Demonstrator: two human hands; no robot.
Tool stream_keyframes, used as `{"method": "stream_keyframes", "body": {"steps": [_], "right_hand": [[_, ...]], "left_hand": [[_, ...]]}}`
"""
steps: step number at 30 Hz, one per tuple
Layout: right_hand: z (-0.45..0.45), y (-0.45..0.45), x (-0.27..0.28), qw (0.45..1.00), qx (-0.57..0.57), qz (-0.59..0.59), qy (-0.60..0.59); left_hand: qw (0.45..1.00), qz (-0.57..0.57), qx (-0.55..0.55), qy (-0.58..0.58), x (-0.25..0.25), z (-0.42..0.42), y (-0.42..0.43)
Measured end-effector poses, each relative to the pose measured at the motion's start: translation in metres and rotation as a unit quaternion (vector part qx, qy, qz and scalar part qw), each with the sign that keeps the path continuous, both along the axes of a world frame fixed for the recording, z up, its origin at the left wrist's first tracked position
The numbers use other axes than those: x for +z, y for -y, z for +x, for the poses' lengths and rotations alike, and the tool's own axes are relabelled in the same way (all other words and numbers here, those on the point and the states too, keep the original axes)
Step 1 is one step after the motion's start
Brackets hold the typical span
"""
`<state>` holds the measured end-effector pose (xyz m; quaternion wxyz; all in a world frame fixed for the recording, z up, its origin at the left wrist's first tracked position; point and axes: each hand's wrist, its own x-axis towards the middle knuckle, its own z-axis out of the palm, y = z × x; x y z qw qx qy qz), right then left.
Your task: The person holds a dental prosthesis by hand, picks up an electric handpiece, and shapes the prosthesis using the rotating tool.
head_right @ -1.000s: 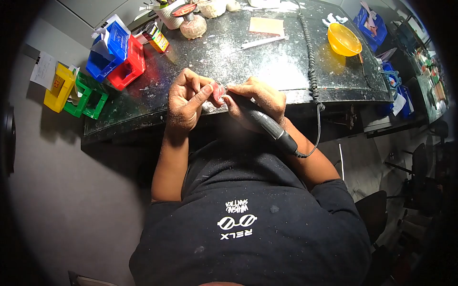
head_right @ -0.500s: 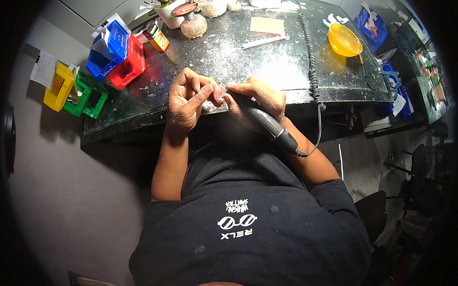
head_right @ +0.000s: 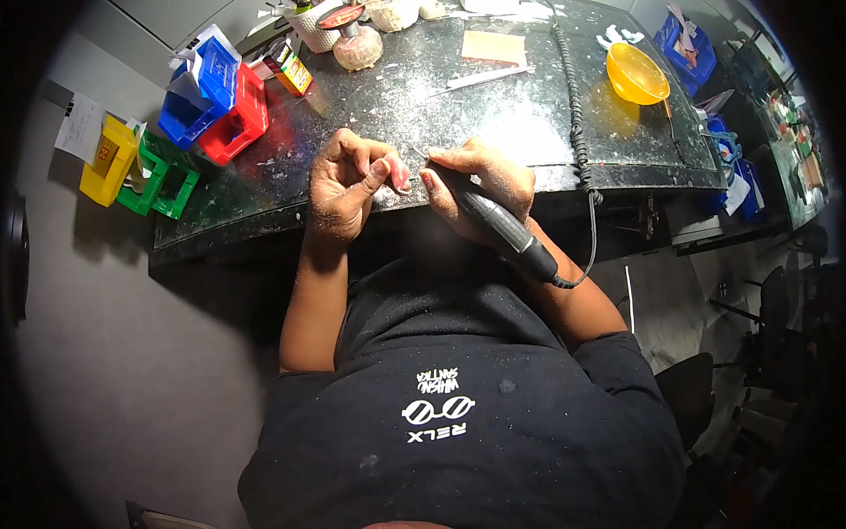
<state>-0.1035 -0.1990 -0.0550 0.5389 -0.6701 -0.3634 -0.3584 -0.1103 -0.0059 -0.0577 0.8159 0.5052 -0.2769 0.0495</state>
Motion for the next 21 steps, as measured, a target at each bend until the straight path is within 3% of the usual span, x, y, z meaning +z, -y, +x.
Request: {"method": "stream_keyframes", "body": {"steps": [10,21], "right_hand": [[0.0053,-0.0015,-0.0034,0.999,0.024,0.012,0.037],[0.0058,-0.0026,-0.0032,0.996,0.021,-0.012,0.085]], "left_hand": [[0.994,-0.014,-0.063,-0.088,0.0008,-0.0023,-0.0065],[0.995,0.018,-0.031,-0.096,0.0023,-0.0058,-0.0038]]}}
